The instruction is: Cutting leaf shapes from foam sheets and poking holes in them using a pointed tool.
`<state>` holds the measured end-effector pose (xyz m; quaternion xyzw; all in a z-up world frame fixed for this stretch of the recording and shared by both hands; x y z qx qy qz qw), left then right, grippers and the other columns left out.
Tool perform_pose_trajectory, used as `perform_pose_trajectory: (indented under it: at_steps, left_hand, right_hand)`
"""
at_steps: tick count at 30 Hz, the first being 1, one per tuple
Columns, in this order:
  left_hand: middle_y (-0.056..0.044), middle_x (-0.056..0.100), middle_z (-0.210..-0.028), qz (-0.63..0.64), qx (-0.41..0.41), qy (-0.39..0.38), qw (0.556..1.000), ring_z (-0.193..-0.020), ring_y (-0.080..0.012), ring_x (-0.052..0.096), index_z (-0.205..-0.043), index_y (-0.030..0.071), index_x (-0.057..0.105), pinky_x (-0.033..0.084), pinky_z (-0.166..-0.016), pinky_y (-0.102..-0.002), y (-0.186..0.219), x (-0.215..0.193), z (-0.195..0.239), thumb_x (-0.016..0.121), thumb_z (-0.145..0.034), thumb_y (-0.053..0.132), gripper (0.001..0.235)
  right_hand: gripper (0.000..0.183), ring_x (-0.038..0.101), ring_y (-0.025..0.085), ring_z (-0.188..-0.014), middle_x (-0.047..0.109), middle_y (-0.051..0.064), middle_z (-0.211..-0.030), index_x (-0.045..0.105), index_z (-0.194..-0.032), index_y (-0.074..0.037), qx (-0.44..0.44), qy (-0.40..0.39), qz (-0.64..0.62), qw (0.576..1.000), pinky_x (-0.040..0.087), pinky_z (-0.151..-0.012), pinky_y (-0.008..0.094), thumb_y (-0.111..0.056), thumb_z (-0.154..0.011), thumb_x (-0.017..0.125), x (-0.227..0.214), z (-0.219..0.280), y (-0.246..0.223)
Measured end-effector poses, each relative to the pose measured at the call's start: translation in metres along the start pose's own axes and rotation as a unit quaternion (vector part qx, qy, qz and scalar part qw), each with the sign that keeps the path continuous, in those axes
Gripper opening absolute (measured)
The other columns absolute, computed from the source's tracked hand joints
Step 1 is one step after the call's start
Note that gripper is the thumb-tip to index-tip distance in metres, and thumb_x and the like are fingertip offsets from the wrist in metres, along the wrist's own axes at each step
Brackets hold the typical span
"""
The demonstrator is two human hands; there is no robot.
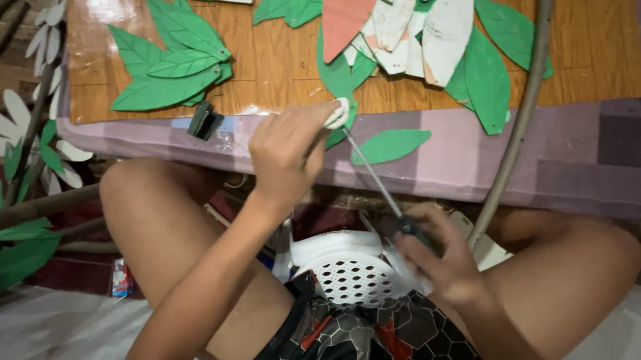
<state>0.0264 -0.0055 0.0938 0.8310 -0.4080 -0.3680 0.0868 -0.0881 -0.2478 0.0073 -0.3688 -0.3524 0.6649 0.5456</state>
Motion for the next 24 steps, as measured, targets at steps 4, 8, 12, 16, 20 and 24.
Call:
perform_pose_trajectory:
  at_steps: [4,8,12,16,20,24]
  left_hand:
    - [-0.008,0.079,-0.104,-0.024,0.006,-0.005,1.0,-0.088,-0.025,0.073,-0.119,0.01,0.071,0.046,-0.068,-0.035,0.007,0.0,0.001,0.061,-0.092,-0.012,0.036]
    - [-0.006,0.08,-0.103,0.005,0.017,-0.027,0.999,-0.09,-0.0228,0.076,-0.121,0.011,0.072,0.052,-0.068,-0.033,-0.001,0.005,0.006,0.064,-0.096,-0.007,0.032]
    - [-0.005,0.075,-0.087,0.031,0.039,-0.044,0.998,-0.077,-0.0246,0.071,-0.117,0.01,0.071,0.047,-0.062,-0.034,-0.007,0.004,0.007,0.061,-0.094,-0.007,0.03]
    - [-0.008,0.081,-0.094,0.108,0.07,-0.021,0.991,-0.082,-0.0223,0.077,-0.116,0.013,0.073,0.047,-0.062,-0.03,0.007,-0.008,-0.007,0.055,-0.091,-0.011,0.04]
    - [-0.012,0.079,-0.106,0.094,0.085,0.013,0.992,-0.09,-0.031,0.078,-0.113,0.004,0.075,0.051,-0.067,-0.037,0.021,-0.027,-0.017,0.051,-0.078,-0.016,0.047]
    - [-0.015,0.075,-0.107,0.026,0.001,0.041,0.999,-0.091,-0.0355,0.073,-0.11,0.001,0.072,0.053,-0.079,-0.043,-0.017,-0.03,-0.002,0.056,-0.102,0.0,0.017]
  right_hand:
    - [0.035,0.068,0.03,-0.097,0.075,0.006,-0.106,0.07,-0.125,-0.015,-0.219,0.21,0.376,0.876,0.05,-0.088,0.04,-0.033,-0.096,0.063,-0.009,0.009,-0.019]
    - [0.042,0.067,0.028,-0.093,0.072,0.003,-0.107,0.063,-0.131,-0.015,-0.163,0.156,0.378,0.898,0.049,-0.079,0.04,-0.041,-0.103,0.046,-0.001,0.004,-0.018]
    - [0.033,0.049,0.011,-0.041,0.064,0.007,-0.071,0.073,-0.103,0.0,-0.026,-0.075,-0.018,0.997,0.04,-0.035,0.024,-0.029,-0.101,0.056,0.009,-0.006,-0.002]
    - [0.038,0.062,0.015,-0.054,0.065,0.009,-0.073,0.059,-0.115,0.01,0.094,-0.381,-0.503,0.77,0.053,-0.046,0.027,-0.026,-0.107,0.052,0.058,0.016,0.025]
    - [0.029,0.049,0.014,-0.048,0.054,0.003,-0.07,0.054,-0.107,0.001,0.024,-0.478,-0.48,0.735,0.042,-0.04,0.029,-0.027,-0.111,0.047,0.074,0.026,-0.004]
    - [0.014,0.047,0.012,-0.044,0.054,0.004,-0.064,0.062,-0.092,-0.008,0.014,-0.113,-0.017,0.993,0.038,-0.04,0.026,-0.019,-0.098,0.068,0.042,-0.001,-0.015]
Point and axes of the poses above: each hand's wrist, its own z-axis away from the middle knuckle, its own x-axis out of the palm, y = z × x, the point moved 7 cm from there along -z, towards the middle knuckle
